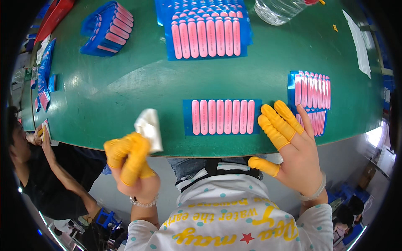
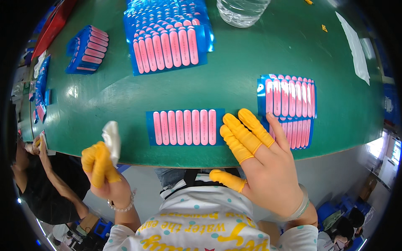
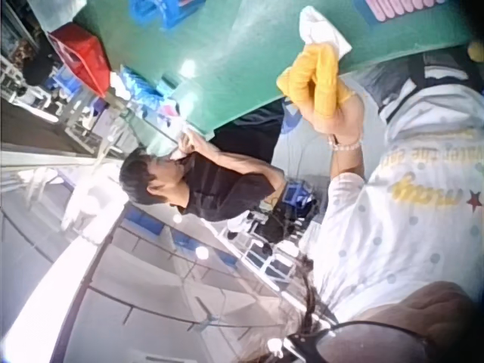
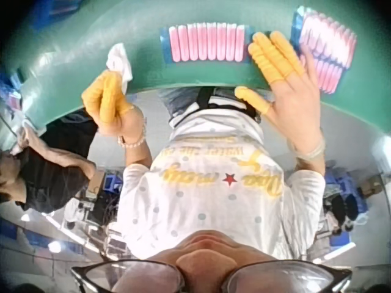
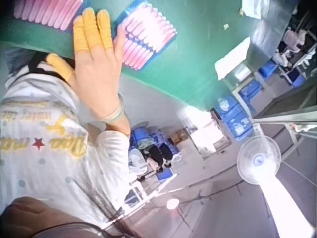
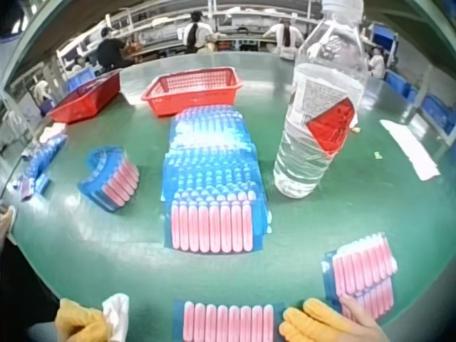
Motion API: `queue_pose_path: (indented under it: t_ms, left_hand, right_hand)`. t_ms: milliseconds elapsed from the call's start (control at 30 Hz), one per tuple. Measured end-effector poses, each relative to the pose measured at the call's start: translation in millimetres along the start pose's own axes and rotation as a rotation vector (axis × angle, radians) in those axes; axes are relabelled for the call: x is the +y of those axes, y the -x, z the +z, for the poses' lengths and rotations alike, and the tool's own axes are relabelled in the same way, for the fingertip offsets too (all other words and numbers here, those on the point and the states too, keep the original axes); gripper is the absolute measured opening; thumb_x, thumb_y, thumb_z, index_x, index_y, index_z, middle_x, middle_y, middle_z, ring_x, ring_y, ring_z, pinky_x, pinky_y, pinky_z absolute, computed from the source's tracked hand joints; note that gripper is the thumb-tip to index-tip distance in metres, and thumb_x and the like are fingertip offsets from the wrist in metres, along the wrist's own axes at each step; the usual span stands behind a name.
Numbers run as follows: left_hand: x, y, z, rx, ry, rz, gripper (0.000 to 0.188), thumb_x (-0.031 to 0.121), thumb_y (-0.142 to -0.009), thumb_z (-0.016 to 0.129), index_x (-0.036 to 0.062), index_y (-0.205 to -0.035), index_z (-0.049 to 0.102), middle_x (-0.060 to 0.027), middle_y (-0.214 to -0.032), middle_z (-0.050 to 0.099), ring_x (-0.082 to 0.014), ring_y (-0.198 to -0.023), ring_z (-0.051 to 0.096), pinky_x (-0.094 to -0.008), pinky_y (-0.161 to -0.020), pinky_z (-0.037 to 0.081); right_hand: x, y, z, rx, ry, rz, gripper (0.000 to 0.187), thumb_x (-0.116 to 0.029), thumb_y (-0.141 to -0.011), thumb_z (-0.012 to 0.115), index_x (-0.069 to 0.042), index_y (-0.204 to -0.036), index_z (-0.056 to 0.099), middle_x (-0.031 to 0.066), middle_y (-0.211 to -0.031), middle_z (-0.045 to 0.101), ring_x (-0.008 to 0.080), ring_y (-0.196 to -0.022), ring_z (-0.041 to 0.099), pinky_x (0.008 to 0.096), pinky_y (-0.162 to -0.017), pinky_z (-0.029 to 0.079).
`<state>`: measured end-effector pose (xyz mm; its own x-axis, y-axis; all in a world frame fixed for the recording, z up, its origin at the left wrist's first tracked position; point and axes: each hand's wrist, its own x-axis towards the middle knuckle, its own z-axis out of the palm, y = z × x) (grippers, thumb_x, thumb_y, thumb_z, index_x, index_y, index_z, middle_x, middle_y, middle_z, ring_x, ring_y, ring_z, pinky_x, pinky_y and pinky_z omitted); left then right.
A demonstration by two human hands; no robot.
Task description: The person cleans individual pink plastic components by wiping them with a white cloth and liquid from a water bottle while they are affixed to blue adhesive sheets.
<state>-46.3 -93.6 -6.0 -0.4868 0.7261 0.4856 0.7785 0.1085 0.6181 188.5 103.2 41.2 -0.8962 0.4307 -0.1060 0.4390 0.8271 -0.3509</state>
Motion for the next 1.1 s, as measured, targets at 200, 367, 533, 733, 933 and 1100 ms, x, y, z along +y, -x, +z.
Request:
queue_pose_path:
  t_ms: [200,367,533,733,933,1100]
  left_hand:
    - [-13.7,-5.2,13.4,0.126,0.009,-0.049,0.019,-0.004,-0.094,0.062,-0.0048,-0.111,0.070,-0.0150,-0.116,0.063,-0.0263,-0.105,0.060,-0.0353,-0.096,0.046]
    - [-9.1,-13.0,20.8,0.087,-0.008,-0.018,0.018,-0.002,-0.095,0.061,-0.0056,-0.110,0.069,-0.0156,-0.115,0.064,-0.0264,-0.105,0.061,-0.0357,-0.095,0.046]
    - [-11.0,-7.5,25.7,0.128,-0.012,-0.039,0.018,-0.002,-0.096,0.060,-0.0054,-0.111,0.069,-0.0150,-0.116,0.064,-0.0257,-0.106,0.062,-0.0351,-0.096,0.047]
    - [-8.7,-12.4,31.1,0.121,-0.105,-0.008,0.022,-0.008,-0.091,0.059,-0.0033,-0.109,0.071,-0.0130,-0.109,0.062,-0.0267,-0.098,0.060,-0.0362,-0.090,0.049]
    - [-3.3,-15.8,23.8,0.083,-0.128,-0.002,0.021,-0.007,-0.092,0.061,-0.0045,-0.111,0.070,-0.0143,-0.112,0.064,-0.0262,-0.103,0.062,-0.0352,-0.094,0.048]
    - [-0.8,-21.2,27.6,0.051,-0.186,0.032,0.023,-0.009,-0.088,0.062,-0.0018,-0.107,0.072,-0.0127,-0.108,0.064,-0.0259,-0.097,0.062,-0.0352,-0.089,0.049]
  right_hand:
    - [-5.0,-2.5,4.0,0.127,0.052,-0.087,0.060,-0.040,-0.076,0.078,-0.006,-0.124,0.067,0.0053,-0.131,0.063,0.0267,-0.111,0.059,0.0426,-0.094,0.043]
    - [-2.9,20.3,12.2,0.081,0.002,-0.288,0.041,-0.017,-0.075,0.069,-0.009,-0.115,0.072,0.0020,-0.119,0.064,0.0183,-0.088,0.053,0.0291,-0.074,0.043]
    - [13.1,35.7,-17.9,0.191,-0.058,-0.177,0.037,-0.008,-0.074,0.069,-0.005,-0.111,0.074,0.0115,-0.111,0.068,0.0299,-0.103,0.067,0.0415,-0.088,0.057]
    - [57.6,51.7,-29.9,0.554,0.171,0.222,0.046,0.009,-0.072,0.068,-0.007,-0.115,0.073,0.0136,-0.120,0.067,0.0323,-0.113,0.063,0.0408,-0.094,0.053]
    - [53.7,46.9,-29.8,0.420,0.343,0.302,0.049,0.014,-0.078,0.060,-0.009,-0.120,0.071,0.0109,-0.130,0.063,0.0388,-0.129,0.052,0.0447,-0.105,0.044]
    - [3.0,-8.9,-33.4,0.341,0.182,0.149,0.051,-0.014,-0.080,0.076,-0.005,-0.128,0.064,0.0158,-0.140,0.055,0.0421,-0.134,0.045,0.0518,-0.109,0.039]
